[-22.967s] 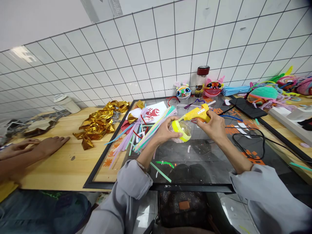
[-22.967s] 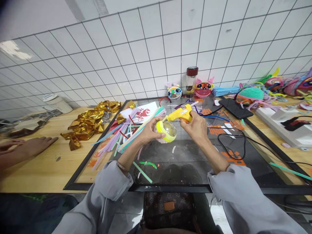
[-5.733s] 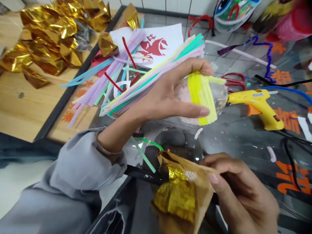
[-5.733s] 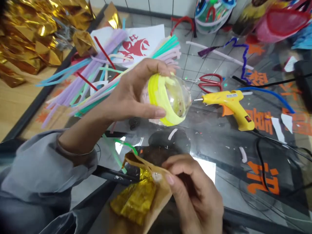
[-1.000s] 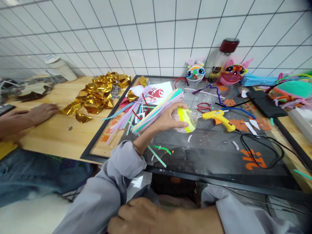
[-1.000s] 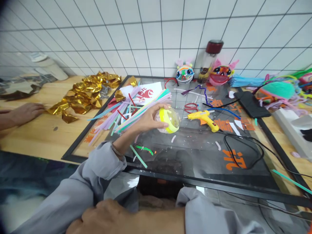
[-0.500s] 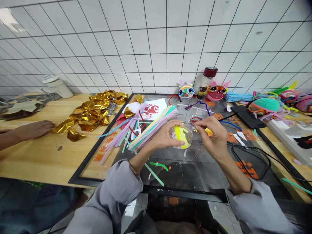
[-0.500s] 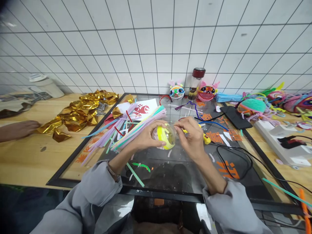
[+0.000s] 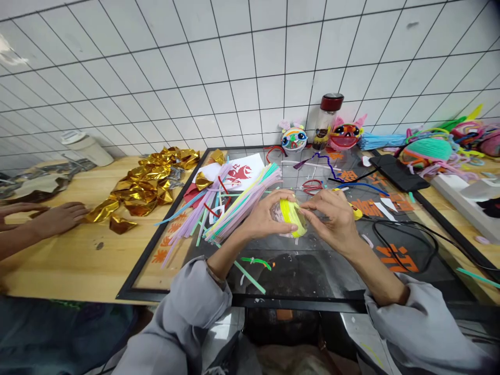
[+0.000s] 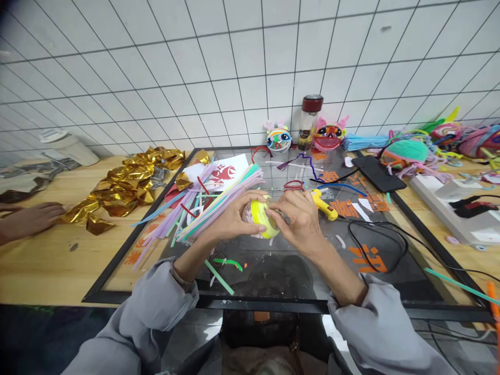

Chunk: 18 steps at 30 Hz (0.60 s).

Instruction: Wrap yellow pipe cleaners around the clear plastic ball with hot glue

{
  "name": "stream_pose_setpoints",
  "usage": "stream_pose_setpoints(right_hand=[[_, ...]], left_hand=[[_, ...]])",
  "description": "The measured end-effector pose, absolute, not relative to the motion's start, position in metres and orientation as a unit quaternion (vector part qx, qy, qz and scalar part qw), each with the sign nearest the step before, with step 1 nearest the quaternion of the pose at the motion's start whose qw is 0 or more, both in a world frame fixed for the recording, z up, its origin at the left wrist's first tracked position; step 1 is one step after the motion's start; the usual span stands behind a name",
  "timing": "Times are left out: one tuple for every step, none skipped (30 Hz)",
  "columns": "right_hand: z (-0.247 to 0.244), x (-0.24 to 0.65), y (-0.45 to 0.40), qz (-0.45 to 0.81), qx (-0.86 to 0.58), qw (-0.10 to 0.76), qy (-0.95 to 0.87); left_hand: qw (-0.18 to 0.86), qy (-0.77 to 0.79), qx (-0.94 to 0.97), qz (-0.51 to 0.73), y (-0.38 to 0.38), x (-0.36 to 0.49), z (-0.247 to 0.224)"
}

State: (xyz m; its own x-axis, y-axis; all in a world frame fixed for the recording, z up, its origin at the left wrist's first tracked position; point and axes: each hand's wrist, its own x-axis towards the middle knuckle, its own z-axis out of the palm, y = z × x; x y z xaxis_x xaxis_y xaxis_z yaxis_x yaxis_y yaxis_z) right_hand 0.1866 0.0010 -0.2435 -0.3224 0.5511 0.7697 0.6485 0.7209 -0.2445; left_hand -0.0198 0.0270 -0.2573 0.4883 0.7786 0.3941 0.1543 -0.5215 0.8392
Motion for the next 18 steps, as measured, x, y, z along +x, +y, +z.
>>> stream_pose_setpoints(right_hand=[[-0.2442, 0.1865, 0.0007, -0.052, -0.369, 0.448, -0.813], [-0.2448, 0.1865, 0.0005, -0.049, -0.369, 0.446, -0.814], [-0.2452, 0.1865, 0.0002, -0.044, -0.37, 0.444, -0.815], [-0.2455, 0.1864, -0.0001, -0.038, -0.371, 0.442, -0.816], [-0.2457, 0.1861, -0.0004, -0.032, -0.371, 0.442, -0.816], [-0.2459, 0.1857, -0.0007, -0.026, -0.369, 0.444, -0.816], [-0.246, 0.185, -0.0009, -0.024, -0.365, 0.448, -0.816], [-0.246, 0.1843, -0.0012, -0.024, -0.359, 0.451, -0.817], [-0.246, 0.1834, -0.0014, -0.026, -0.355, 0.453, -0.818], [-0.246, 0.1826, -0.0017, -0.03, -0.352, 0.454, -0.818], [-0.246, 0.1819, -0.0019, -0.034, -0.35, 0.454, -0.819], [-0.246, 0.1814, -0.002, -0.037, -0.348, 0.455, -0.819], [-0.2462, 0.1811, -0.002, -0.039, -0.348, 0.455, -0.819], [-0.2464, 0.1811, -0.0018, -0.038, -0.348, 0.455, -0.819], [-0.2468, 0.1813, -0.0016, -0.036, -0.349, 0.454, -0.819], [-0.2473, 0.1815, -0.0012, -0.034, -0.35, 0.452, -0.82], [-0.248, 0.1818, -0.0009, -0.031, -0.353, 0.45, -0.82], [-0.2487, 0.182, -0.0007, -0.028, -0.356, 0.449, -0.819]], left_hand=[[0.381, 0.302, 0.774, 0.405, 0.0264, -0.0196, -0.2563], [0.379, 0.303, 0.775, 0.404, 0.0259, -0.0195, -0.2554], [0.377, 0.305, 0.776, 0.403, 0.0255, -0.0195, -0.2549], [0.376, 0.306, 0.777, 0.402, 0.0251, -0.0196, -0.2545], [0.376, 0.308, 0.777, 0.399, 0.0248, -0.0197, -0.2542], [0.376, 0.309, 0.778, 0.398, 0.0245, -0.0198, -0.2541], [0.377, 0.31, 0.777, 0.397, 0.0243, -0.0198, -0.2539], [0.377, 0.311, 0.777, 0.396, 0.024, -0.0197, -0.2537], [0.378, 0.313, 0.776, 0.396, 0.0238, -0.0195, -0.2535], [0.379, 0.314, 0.776, 0.395, 0.0236, -0.0193, -0.2532], [0.38, 0.314, 0.775, 0.395, 0.0234, -0.019, -0.2528], [0.381, 0.313, 0.775, 0.395, 0.0233, -0.0188, -0.2525], [0.383, 0.312, 0.775, 0.395, 0.0231, -0.0187, -0.2522], [0.385, 0.309, 0.774, 0.396, 0.023, -0.0187, -0.2519], [0.387, 0.308, 0.773, 0.397, 0.0229, -0.0188, -0.2517], [0.388, 0.308, 0.773, 0.397, 0.0228, -0.019, -0.2515], [0.387, 0.307, 0.773, 0.398, 0.0227, -0.0191, -0.2513], [0.386, 0.308, 0.774, 0.397, 0.0225, -0.0193, -0.2511]])
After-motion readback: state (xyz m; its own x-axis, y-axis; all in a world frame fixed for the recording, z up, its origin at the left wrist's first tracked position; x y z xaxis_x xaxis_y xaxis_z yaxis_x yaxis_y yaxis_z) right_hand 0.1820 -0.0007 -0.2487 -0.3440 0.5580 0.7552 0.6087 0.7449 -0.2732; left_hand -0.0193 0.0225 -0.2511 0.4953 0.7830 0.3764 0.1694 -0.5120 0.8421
